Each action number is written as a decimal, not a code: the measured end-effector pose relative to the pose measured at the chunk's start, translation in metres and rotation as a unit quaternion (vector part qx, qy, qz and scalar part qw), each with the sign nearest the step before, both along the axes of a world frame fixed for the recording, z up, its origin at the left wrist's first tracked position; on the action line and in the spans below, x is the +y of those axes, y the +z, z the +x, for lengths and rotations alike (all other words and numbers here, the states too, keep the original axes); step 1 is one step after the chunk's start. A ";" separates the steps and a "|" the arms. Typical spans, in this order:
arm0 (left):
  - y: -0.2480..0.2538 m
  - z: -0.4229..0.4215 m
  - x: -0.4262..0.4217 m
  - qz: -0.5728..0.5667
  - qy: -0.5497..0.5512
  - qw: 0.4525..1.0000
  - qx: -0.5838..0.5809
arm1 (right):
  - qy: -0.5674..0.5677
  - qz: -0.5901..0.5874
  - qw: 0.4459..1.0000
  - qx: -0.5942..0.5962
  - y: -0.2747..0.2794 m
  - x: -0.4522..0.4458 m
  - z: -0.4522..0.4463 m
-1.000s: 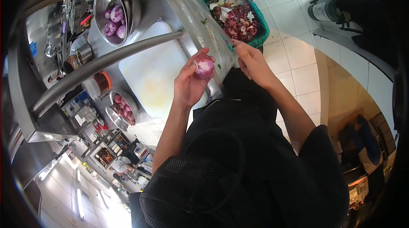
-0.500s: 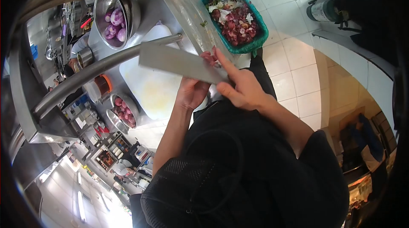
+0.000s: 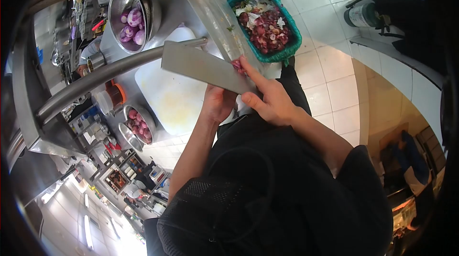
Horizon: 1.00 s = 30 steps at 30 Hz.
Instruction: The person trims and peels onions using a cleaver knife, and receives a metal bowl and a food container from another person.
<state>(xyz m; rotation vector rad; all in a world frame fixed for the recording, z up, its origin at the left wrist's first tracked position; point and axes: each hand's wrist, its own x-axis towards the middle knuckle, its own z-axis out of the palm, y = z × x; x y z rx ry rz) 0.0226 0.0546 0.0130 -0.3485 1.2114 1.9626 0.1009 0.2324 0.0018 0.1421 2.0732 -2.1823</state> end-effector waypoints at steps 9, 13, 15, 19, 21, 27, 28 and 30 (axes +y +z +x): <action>0.002 -0.011 0.004 -0.054 -0.062 0.996 0.020 | -0.065 -0.323 0.929 -0.166 -0.028 0.026 -0.010; 0.001 -0.012 0.008 -0.058 -0.070 0.996 0.024 | -0.068 -0.180 0.974 -0.118 -0.024 0.025 -0.010; -0.001 -0.009 0.006 -0.059 -0.069 0.996 0.021 | -0.051 -0.167 0.982 -0.077 -0.020 0.020 -0.004; -0.011 -0.002 -0.007 -0.011 -0.002 1.000 -0.024 | 0.015 0.040 0.999 -0.027 0.003 0.012 -0.002; -0.007 0.000 -0.008 -0.001 -0.020 0.999 -0.035 | 0.021 0.086 0.996 -0.022 0.007 0.010 -0.004; -0.017 -0.001 -0.016 -0.005 -0.014 0.999 -0.032 | 0.051 0.076 0.994 -0.057 0.007 0.013 -0.005; -0.018 0.000 -0.014 -0.005 -0.013 0.999 -0.032 | 0.052 0.076 0.994 -0.057 0.003 0.012 -0.004; -0.017 0.000 -0.007 -0.040 -0.005 0.999 0.019 | 0.004 0.064 0.998 0.014 -0.015 0.006 0.000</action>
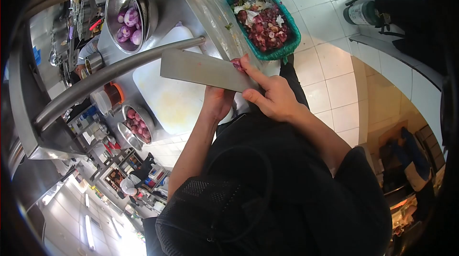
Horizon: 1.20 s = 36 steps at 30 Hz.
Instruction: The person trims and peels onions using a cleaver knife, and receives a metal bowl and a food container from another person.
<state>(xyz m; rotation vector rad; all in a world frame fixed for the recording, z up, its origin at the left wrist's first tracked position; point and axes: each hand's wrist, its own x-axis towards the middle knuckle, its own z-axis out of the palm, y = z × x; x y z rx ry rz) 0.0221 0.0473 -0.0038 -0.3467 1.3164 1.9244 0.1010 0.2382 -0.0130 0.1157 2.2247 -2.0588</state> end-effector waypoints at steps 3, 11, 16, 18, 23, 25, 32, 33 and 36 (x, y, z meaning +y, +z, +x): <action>0.014 -0.005 0.013 -0.021 -0.026 0.999 0.033 | -0.097 -0.164 0.982 0.008 -0.017 -0.019 0.001; 0.022 -0.010 0.015 -0.064 -0.067 0.994 0.052 | -0.126 -0.310 0.915 -0.224 -0.024 0.018 -0.007; 0.014 -0.007 0.014 -0.042 -0.069 0.996 0.030 | -0.138 -0.057 0.988 0.028 -0.004 0.000 0.001; 0.008 0.003 0.010 -0.023 0.010 0.998 0.062 | -0.072 -0.019 0.997 -0.002 0.018 0.006 0.003; -0.001 0.005 -0.014 0.030 -0.016 0.999 -0.026 | 0.022 0.095 0.994 -0.045 0.026 0.004 0.002; -0.001 0.006 -0.014 0.014 -0.035 0.999 0.014 | 0.009 0.092 0.995 -0.026 0.021 0.001 0.002; 0.014 0.002 0.004 0.032 -0.065 0.996 0.043 | -0.002 0.067 0.998 0.002 0.026 0.004 0.002; 0.014 0.002 0.003 0.039 -0.066 0.996 0.040 | -0.001 0.068 0.998 0.002 0.026 0.005 0.002; 0.017 0.001 0.005 0.026 -0.039 0.999 0.025 | 0.016 0.032 0.999 -0.014 0.023 0.006 0.003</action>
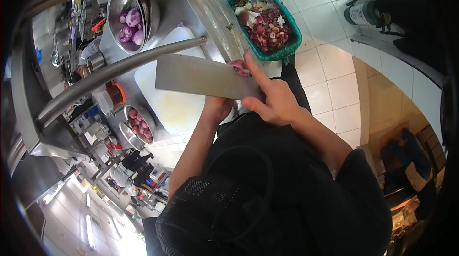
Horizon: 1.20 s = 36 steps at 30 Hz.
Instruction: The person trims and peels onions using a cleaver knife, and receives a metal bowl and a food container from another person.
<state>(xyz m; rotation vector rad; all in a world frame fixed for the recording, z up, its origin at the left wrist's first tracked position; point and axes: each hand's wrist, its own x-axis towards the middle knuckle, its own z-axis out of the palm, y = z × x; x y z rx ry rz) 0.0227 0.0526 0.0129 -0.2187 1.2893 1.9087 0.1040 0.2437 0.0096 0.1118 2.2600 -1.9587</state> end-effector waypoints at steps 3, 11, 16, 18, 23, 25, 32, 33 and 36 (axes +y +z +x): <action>-0.002 -0.001 0.005 -0.030 0.031 0.999 0.004 | -0.002 -0.080 0.997 0.022 -0.017 -0.007 0.001; -0.002 -0.007 0.010 -0.057 -0.004 0.998 0.018 | -0.140 -0.316 0.934 -0.093 -0.040 -0.010 -0.003; 0.011 -0.008 0.016 -0.071 -0.026 0.997 0.004 | -0.131 -0.300 0.936 -0.130 -0.036 0.012 -0.008; 0.006 -0.009 0.015 -0.065 -0.019 0.998 0.000 | -0.106 -0.251 0.958 -0.085 -0.021 0.012 -0.003; 0.010 -0.004 0.020 -0.034 0.039 0.998 0.027 | -0.043 -0.133 0.990 0.017 0.000 0.010 -0.005; 0.006 -0.002 0.014 -0.028 0.047 0.998 0.012 | -0.040 -0.102 0.994 0.023 -0.003 0.007 -0.004; 0.006 0.000 0.009 0.010 0.055 0.998 -0.016 | -0.001 -0.073 0.997 -0.023 0.004 0.007 -0.003; 0.006 -0.001 0.010 0.011 0.055 0.998 -0.016 | -0.004 -0.077 0.997 -0.020 0.002 0.006 -0.002; 0.005 -0.003 0.012 0.002 0.052 0.999 -0.008 | -0.037 -0.115 0.993 -0.018 -0.005 0.001 -0.001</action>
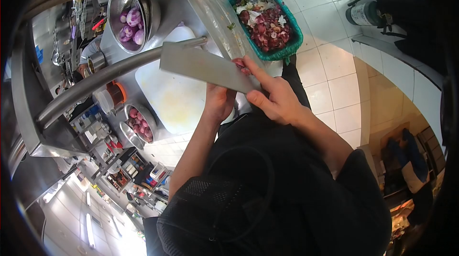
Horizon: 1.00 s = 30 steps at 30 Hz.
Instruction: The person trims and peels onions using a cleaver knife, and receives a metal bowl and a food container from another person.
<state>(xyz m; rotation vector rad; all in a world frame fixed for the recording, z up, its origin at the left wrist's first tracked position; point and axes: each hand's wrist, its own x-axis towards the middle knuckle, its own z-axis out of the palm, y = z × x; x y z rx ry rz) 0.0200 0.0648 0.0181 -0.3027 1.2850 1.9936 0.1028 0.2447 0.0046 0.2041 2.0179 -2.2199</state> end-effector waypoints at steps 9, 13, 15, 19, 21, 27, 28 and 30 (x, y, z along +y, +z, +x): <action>-0.001 0.002 0.005 -0.086 0.006 0.995 0.051 | 0.000 -0.008 0.998 -0.056 -0.011 0.001 0.000; 0.004 -0.004 0.007 -0.057 -0.055 0.997 0.017 | -0.123 -0.188 0.971 -0.080 -0.027 -0.001 -0.009; 0.007 -0.004 0.007 -0.064 -0.071 0.995 0.007 | -0.068 -0.267 0.946 -0.169 -0.028 0.016 -0.005; 0.001 -0.002 0.006 -0.023 -0.057 0.998 -0.003 | -0.041 -0.185 0.981 -0.032 -0.004 0.014 0.002; 0.002 -0.001 0.006 -0.010 -0.047 0.999 -0.004 | -0.006 -0.121 0.993 -0.014 -0.012 0.011 0.003; 0.005 0.002 0.006 0.019 -0.060 0.998 0.005 | 0.000 0.017 0.999 0.045 0.002 0.013 0.004; 0.004 0.003 0.004 0.036 -0.043 0.998 -0.006 | 0.000 0.033 0.998 0.050 0.001 0.011 0.004; 0.001 0.007 0.001 0.054 -0.026 0.998 -0.018 | -0.001 0.048 0.997 0.054 0.001 0.011 0.005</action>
